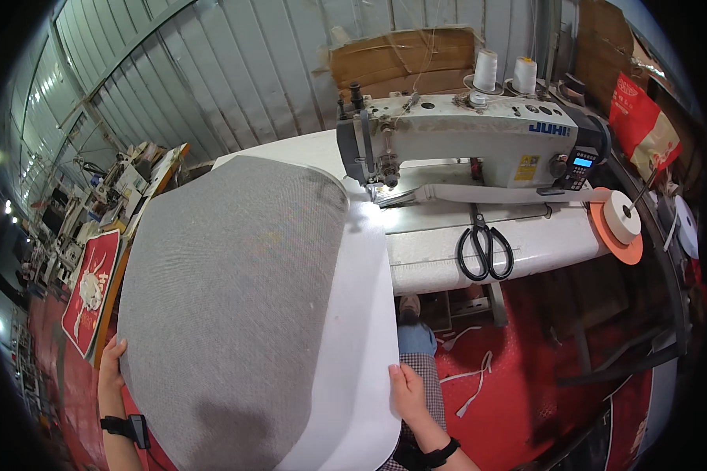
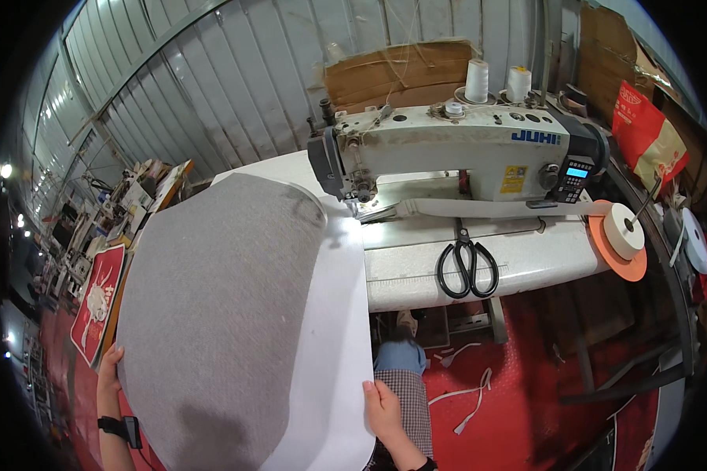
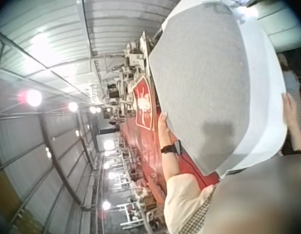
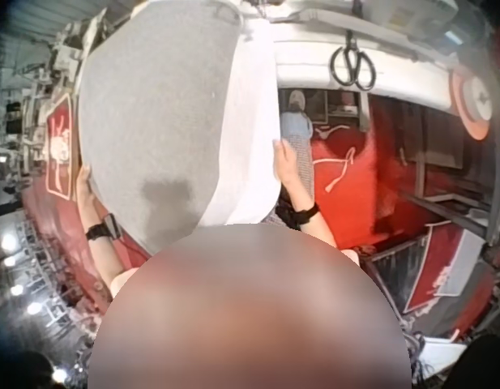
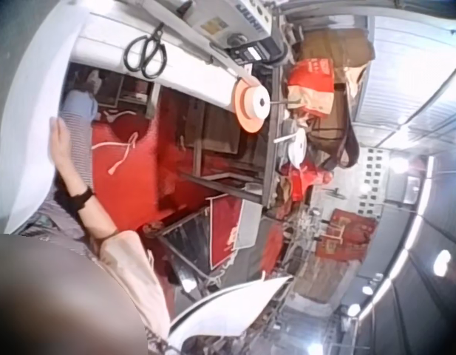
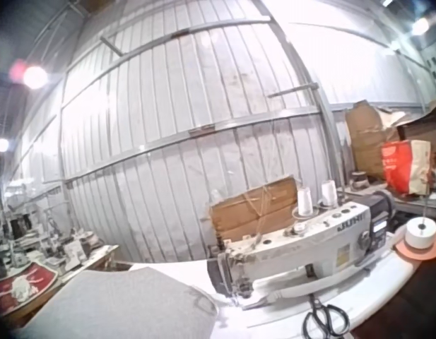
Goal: Measuring and cutting fabric at a sewing workstation.
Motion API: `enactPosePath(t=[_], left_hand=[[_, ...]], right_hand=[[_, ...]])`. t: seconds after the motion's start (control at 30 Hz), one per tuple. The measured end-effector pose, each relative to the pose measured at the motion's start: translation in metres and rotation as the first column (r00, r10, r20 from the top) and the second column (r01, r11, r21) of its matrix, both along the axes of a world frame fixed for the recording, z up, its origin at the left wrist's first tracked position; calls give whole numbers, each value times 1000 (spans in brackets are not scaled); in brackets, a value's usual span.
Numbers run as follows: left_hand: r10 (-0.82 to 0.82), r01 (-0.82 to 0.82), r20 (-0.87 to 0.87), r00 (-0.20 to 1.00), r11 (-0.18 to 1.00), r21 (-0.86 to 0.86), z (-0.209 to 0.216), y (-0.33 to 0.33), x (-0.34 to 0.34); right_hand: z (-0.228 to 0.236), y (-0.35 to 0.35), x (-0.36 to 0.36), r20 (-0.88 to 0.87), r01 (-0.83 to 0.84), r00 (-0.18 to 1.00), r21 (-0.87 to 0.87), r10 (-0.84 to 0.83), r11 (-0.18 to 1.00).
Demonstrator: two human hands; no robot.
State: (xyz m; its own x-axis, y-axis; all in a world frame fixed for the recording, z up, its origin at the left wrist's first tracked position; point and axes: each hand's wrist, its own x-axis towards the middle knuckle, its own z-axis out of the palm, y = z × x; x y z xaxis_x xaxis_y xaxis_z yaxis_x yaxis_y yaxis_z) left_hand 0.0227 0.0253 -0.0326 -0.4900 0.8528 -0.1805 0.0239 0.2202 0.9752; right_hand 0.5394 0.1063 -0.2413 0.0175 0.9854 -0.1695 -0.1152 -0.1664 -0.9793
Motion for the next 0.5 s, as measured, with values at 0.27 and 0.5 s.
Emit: enactPosePath(t=[0.27, 0.5], left_hand=[[7, -8, -18, 1000, 1000, -14, 2, 24, -8], [16, -17, -52, 999, 999, -29, 5, 49, -9]], right_hand=[[20, 32, -1, 47, 9, 999, 74, -13, 997], [32, 62, -2, 16, 9, 1000, 74, -10, 997]])
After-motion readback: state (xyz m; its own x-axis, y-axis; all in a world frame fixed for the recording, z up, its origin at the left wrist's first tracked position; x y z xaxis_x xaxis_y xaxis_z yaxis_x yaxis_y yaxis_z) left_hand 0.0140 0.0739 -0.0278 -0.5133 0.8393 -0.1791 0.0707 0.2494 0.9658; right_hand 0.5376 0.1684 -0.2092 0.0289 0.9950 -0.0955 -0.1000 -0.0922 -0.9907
